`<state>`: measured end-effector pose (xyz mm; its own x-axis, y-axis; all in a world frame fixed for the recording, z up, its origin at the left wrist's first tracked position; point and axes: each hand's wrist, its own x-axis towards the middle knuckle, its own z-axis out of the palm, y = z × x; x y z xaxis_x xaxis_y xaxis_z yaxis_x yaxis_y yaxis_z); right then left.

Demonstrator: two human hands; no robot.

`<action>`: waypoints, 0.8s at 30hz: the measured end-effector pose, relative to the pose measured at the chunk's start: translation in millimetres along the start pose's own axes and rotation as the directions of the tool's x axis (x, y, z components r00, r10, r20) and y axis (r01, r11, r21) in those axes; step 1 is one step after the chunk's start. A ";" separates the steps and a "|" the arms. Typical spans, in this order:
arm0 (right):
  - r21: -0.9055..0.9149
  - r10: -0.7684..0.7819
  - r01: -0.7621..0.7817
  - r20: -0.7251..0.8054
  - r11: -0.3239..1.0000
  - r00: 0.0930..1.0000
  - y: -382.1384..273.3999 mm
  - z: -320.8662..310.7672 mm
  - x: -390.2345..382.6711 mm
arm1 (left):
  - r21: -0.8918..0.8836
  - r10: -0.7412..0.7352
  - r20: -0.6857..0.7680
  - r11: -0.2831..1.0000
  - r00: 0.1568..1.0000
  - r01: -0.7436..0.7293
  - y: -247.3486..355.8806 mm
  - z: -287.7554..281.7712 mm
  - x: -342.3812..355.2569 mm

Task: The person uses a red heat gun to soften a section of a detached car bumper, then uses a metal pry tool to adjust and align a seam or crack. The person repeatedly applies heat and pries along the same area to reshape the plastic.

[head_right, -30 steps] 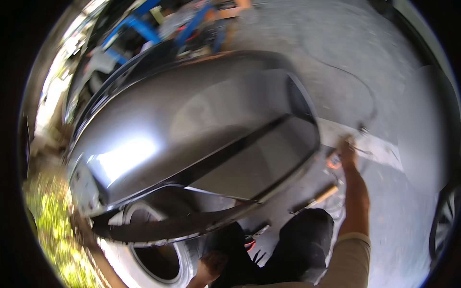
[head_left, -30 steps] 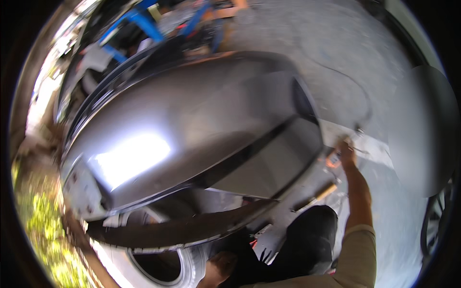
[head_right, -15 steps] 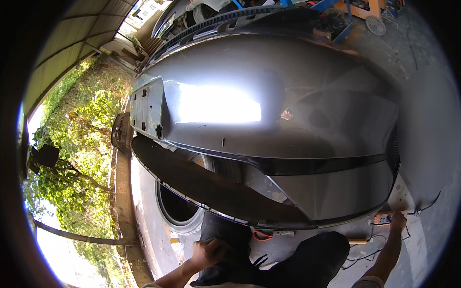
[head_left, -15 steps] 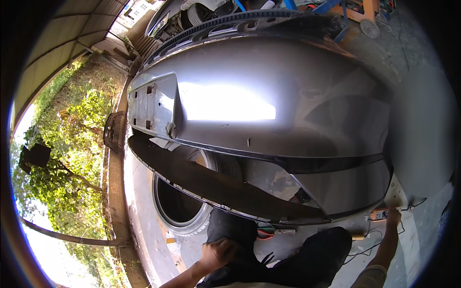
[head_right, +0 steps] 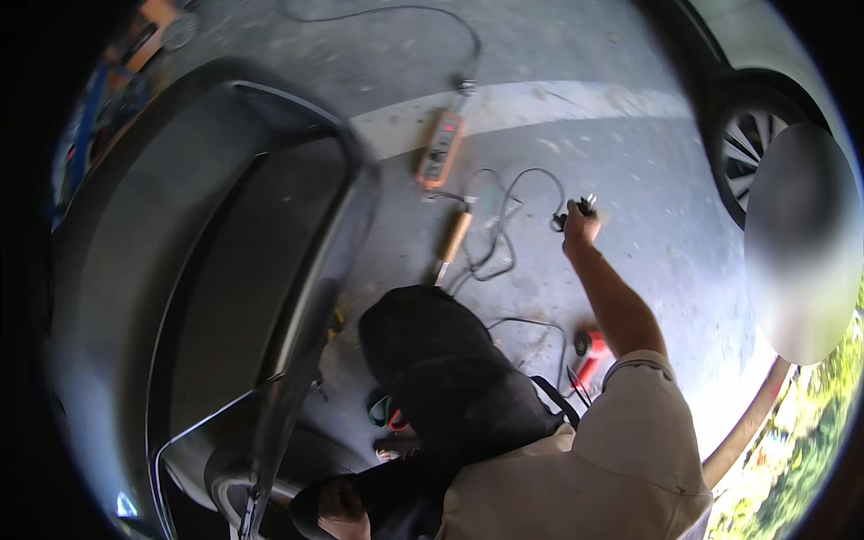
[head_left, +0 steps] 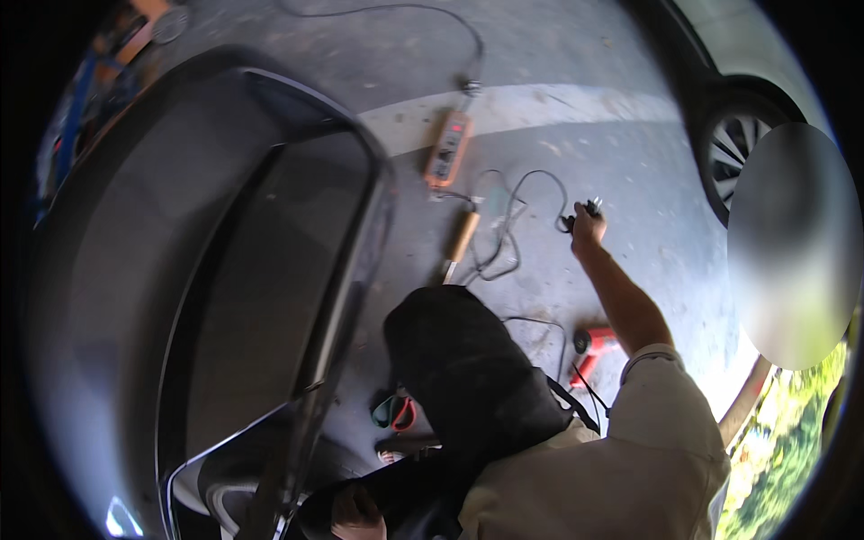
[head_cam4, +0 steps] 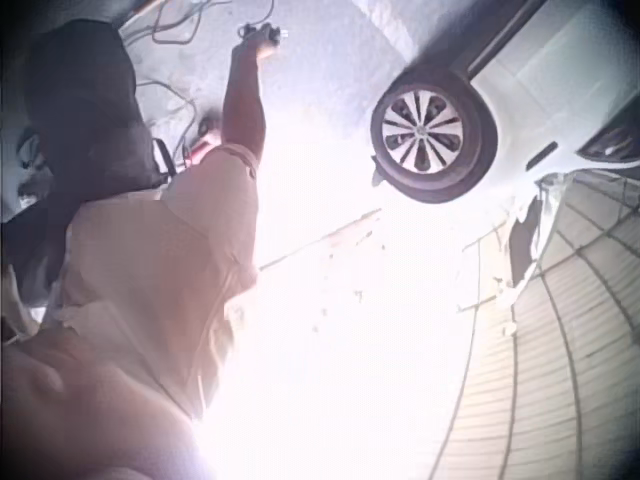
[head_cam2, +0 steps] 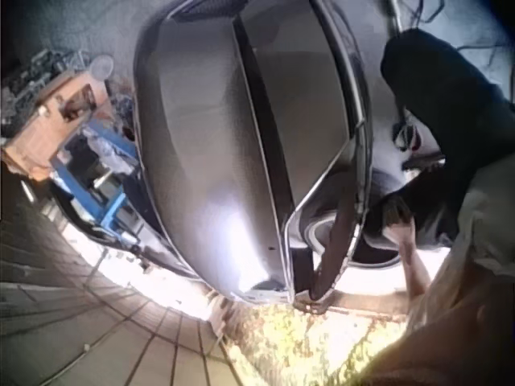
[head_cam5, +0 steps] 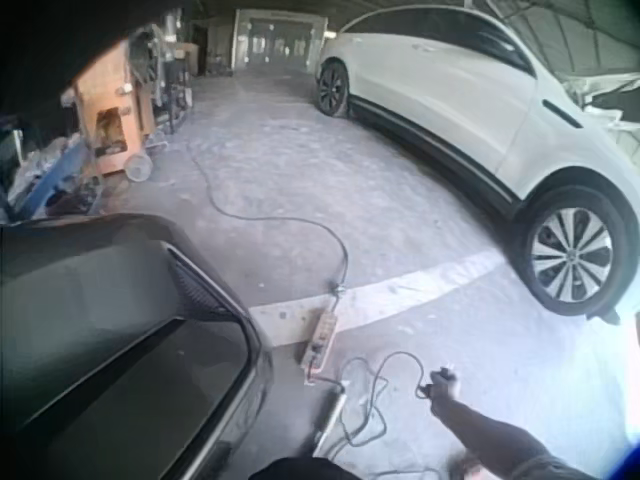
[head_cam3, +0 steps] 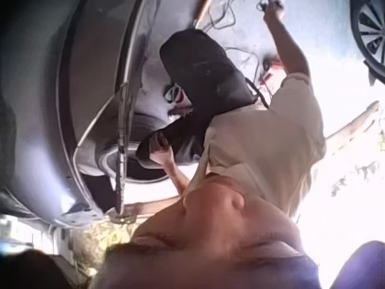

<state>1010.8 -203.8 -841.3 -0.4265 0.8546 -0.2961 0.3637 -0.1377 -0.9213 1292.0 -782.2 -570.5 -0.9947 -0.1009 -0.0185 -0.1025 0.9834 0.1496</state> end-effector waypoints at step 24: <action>-0.286 0.506 -0.607 -0.356 0.741 0.786 39.1 -324.8 -134.2 | -0.507 0.412 0.684 0.862 0.602 -0.013 -40.5 -58.2 15.5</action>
<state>1351.2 -161.3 -755.7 0.1440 0.7803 -0.6086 0.7656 -0.4776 -0.4311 1280.6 -832.4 -519.3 -0.6386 0.4475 -0.6261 -0.0766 0.7726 0.6303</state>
